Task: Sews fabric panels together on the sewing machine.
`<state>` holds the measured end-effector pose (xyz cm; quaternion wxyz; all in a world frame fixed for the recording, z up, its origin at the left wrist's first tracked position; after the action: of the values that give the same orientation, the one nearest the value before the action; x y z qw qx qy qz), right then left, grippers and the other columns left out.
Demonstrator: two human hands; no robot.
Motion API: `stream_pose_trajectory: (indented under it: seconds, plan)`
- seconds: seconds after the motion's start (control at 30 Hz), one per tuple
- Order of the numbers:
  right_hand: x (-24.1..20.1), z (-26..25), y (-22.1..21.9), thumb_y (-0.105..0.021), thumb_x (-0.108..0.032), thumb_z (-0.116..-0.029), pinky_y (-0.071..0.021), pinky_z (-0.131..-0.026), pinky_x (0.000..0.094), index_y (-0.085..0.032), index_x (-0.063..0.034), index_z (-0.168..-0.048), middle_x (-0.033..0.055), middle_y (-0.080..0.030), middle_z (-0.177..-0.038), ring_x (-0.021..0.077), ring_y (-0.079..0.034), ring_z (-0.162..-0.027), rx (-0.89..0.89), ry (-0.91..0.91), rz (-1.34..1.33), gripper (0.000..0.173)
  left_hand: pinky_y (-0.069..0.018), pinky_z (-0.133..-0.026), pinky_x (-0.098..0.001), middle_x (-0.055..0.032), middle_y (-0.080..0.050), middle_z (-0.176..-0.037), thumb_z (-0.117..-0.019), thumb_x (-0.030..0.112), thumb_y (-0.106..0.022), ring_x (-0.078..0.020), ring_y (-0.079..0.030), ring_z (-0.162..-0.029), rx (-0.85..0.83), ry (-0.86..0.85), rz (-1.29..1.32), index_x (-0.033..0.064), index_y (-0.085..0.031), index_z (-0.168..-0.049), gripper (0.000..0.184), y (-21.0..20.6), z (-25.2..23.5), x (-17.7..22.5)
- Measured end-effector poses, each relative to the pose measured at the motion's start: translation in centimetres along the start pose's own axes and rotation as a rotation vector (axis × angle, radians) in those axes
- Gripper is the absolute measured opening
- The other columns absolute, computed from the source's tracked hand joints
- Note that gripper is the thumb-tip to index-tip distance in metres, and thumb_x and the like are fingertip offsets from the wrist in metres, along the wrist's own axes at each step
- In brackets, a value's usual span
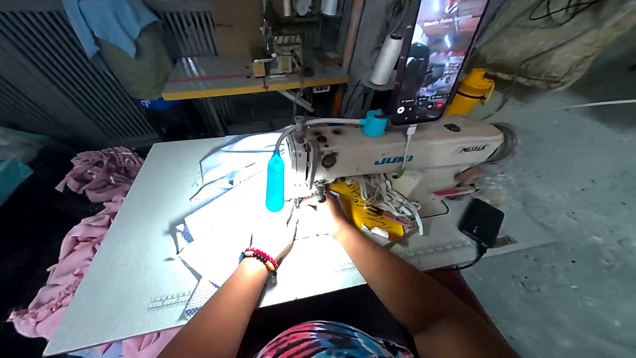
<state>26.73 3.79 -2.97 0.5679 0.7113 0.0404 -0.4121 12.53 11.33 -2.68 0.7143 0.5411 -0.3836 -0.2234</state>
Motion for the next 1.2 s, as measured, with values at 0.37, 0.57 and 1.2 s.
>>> stream_pose_trajectory:
  seconds: [0.37,0.57,1.2]
  plan:
    - [12.7,12.4,14.4,-0.053,-0.028,-0.104,-0.0392,-0.116,0.0592,-0.055,0.0041,-0.144,0.0289,-0.054,-0.147,0.048,-0.05,-0.138,0.764,-0.18,0.492,0.051,-0.0445,-0.107,-0.0555,-0.0124,-0.049,-0.154,-0.1059,0.06,-0.032,-0.0326,-0.054,-0.134,-0.036,-0.014,-0.046,0.0313,-0.043,-0.158,0.06,-0.1,0.2,-0.1]
    - [17.3,13.3,15.8,-0.04,-0.038,-0.108,-0.027,-0.122,0.0638,-0.067,0.0005,-0.133,0.0228,-0.064,-0.139,0.0443,-0.054,-0.137,0.735,-0.081,0.655,0.053,-0.0442,-0.107,-0.0551,-0.0132,-0.051,-0.15,-0.1055,0.06,-0.031,-0.0329,-0.054,-0.133,-0.001,-0.043,-0.052,0.0275,-0.047,-0.155,0.062,0.0,0.1,-0.2]
    - [17.5,13.8,14.6,-0.041,-0.035,-0.1078,-0.0249,-0.119,0.07,-0.074,-0.003,-0.123,0.0167,-0.071,-0.13,0.0387,-0.065,-0.125,0.611,-0.062,0.633,0.048,-0.0425,-0.109,-0.0552,-0.0119,-0.049,-0.154,-0.1051,0.06,-0.034,-0.0324,-0.052,-0.137,-0.001,-0.057,-0.062,0.0285,-0.049,-0.154,0.061,-0.2,-0.1,-0.6]
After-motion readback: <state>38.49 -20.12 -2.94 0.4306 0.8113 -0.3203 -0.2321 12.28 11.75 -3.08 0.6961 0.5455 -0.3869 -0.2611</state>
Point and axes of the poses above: each hand's wrist, its own z-axis away from the middle knuckle, its own y-axis out of the back of the hand, x = y × z, the point moved 3 cm from there along -z, towards the middle knuckle
